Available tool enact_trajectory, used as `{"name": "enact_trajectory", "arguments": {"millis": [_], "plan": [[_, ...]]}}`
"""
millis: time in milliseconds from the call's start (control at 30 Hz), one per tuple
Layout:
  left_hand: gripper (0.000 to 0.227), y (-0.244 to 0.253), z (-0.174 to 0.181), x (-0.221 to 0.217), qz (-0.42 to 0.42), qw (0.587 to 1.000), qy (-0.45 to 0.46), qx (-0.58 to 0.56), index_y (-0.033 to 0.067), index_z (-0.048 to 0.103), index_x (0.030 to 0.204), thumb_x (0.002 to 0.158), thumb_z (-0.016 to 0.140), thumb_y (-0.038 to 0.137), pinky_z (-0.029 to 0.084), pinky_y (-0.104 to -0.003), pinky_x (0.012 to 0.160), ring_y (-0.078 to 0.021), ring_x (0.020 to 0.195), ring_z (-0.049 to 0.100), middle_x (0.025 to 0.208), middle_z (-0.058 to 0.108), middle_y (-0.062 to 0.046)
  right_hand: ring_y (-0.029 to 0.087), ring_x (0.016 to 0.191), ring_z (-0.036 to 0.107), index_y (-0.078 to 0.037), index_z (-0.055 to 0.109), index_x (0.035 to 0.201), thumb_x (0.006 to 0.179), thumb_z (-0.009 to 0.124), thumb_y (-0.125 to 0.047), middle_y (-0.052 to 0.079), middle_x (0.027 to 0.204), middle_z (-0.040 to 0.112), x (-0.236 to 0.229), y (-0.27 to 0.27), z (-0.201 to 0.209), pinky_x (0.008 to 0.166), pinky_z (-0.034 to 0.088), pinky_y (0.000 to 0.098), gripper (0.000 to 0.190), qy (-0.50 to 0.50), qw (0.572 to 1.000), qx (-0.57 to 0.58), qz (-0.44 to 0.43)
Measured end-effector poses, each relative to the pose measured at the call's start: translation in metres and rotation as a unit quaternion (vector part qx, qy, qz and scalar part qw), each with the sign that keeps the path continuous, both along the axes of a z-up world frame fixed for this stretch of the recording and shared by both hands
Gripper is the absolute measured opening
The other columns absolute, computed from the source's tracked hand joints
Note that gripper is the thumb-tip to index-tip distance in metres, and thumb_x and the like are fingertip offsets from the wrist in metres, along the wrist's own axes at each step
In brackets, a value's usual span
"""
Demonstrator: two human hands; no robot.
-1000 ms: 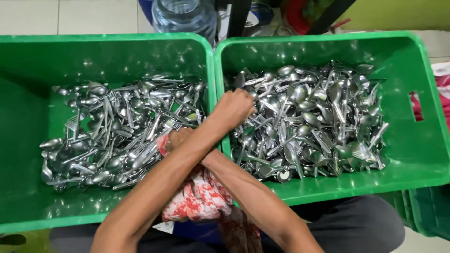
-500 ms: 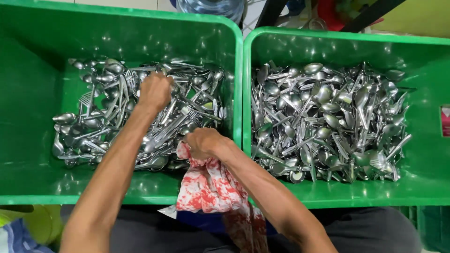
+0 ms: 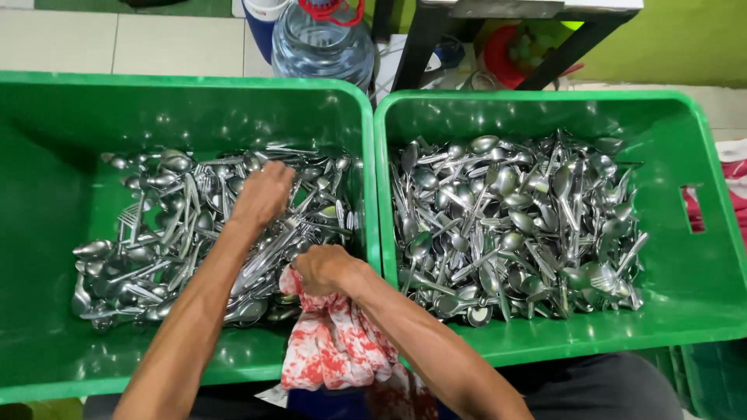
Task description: Wiping and sorting metal spoons and forks from one bin to another using a cloth.
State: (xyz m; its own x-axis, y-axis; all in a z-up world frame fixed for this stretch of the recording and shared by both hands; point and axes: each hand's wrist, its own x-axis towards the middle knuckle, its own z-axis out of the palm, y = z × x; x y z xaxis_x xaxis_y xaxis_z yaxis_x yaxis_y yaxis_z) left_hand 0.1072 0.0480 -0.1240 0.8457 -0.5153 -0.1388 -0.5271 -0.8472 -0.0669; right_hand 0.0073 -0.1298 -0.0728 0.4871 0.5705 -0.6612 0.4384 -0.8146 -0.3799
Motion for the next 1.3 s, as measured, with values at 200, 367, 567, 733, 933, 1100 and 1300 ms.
{"name": "enact_trajectory", "arguments": {"millis": [200, 367, 567, 733, 933, 1100, 1300], "plan": [[0.01, 0.017, 0.068, -0.027, 0.241, 0.829, -0.102, -0.495, 0.0024, 0.07, 0.096, 0.093, 0.074, 0.011, 0.056, -0.048, 0.076, -0.0428, 0.091, 0.071, 0.088, 0.072, -0.023, 0.041, 0.108, 0.072, -0.006, 0.075, 0.115, 0.085, 0.061, -0.026, 0.023, 0.109, 0.075, 0.001, -0.005, 0.01, 0.086, 0.06, 0.0543, 0.039, -0.002, 0.998, 0.043, -0.035], [0.013, 0.019, 0.096, -0.06, 0.347, 0.799, -0.145, -0.469, 0.0071, 0.075, 0.089, 0.101, 0.073, 0.013, 0.055, -0.043, 0.07, -0.0341, 0.076, 0.072, 0.077, 0.073, -0.016, 0.044, 0.114, 0.069, -0.003, 0.054, 0.141, 0.089, 0.059, -0.03, 0.026, 0.12, 0.071, 0.011, -0.006, 0.005, 0.093, 0.057, 0.0586, 0.059, -0.04, 0.99, 0.105, -0.084], [0.021, 0.021, 0.107, -0.069, 0.457, 0.358, 0.067, -0.811, -0.0059, 0.059, 0.107, 0.093, 0.07, 0.005, 0.066, -0.052, 0.085, -0.0346, 0.088, 0.08, 0.1, 0.074, -0.026, 0.041, 0.112, 0.07, -0.007, 0.062, 0.132, 0.088, 0.063, -0.032, 0.021, 0.116, 0.073, 0.008, -0.009, 0.01, 0.093, 0.058, 0.0551, 0.05, -0.068, 0.988, 0.112, -0.081], [0.019, 0.031, 0.11, -0.069, 0.413, 0.17, 0.19, -0.874, 0.0027, 0.065, 0.104, 0.088, 0.072, 0.011, 0.057, -0.048, 0.108, -0.0282, 0.112, 0.075, 0.117, 0.075, -0.019, 0.044, 0.113, 0.069, -0.005, 0.059, 0.134, 0.087, 0.065, -0.029, 0.024, 0.117, 0.071, 0.006, -0.012, 0.015, 0.095, 0.057, 0.0574, 0.053, -0.067, 0.984, 0.135, -0.09], [0.035, 0.039, 0.093, -0.066, 0.355, 0.157, 0.202, -0.899, -0.0014, 0.067, 0.123, 0.092, 0.066, 0.015, 0.058, -0.048, 0.108, -0.0228, 0.095, 0.078, 0.106, 0.076, -0.017, 0.046, 0.111, 0.069, -0.007, 0.057, 0.137, 0.088, 0.059, -0.029, 0.025, 0.117, 0.071, 0.009, -0.012, 0.006, 0.093, 0.056, 0.0591, 0.054, -0.075, 0.98, 0.149, -0.105], [0.05, 0.035, 0.1, -0.074, 0.353, 0.189, 0.193, -0.896, -0.0039, 0.062, 0.132, 0.089, 0.056, 0.021, 0.058, -0.047, 0.11, -0.0198, 0.091, 0.076, 0.105, 0.074, -0.016, 0.046, 0.113, 0.068, -0.008, 0.055, 0.14, 0.089, 0.056, -0.032, 0.025, 0.12, 0.07, 0.009, -0.013, -0.001, 0.095, 0.055, 0.0599, 0.056, -0.067, 0.98, 0.152, -0.106], [0.046, 0.008, 0.113, -0.079, 0.359, 0.381, 0.206, -0.827, -0.0007, 0.051, 0.141, 0.096, 0.049, -0.003, 0.065, -0.029, 0.084, -0.0139, 0.092, 0.068, 0.115, 0.068, -0.012, 0.044, 0.109, 0.07, -0.012, 0.058, 0.136, 0.088, 0.057, -0.033, 0.021, 0.117, 0.071, 0.01, -0.011, -0.006, 0.092, 0.057, 0.0587, 0.052, -0.095, 0.975, 0.162, -0.118]]}}
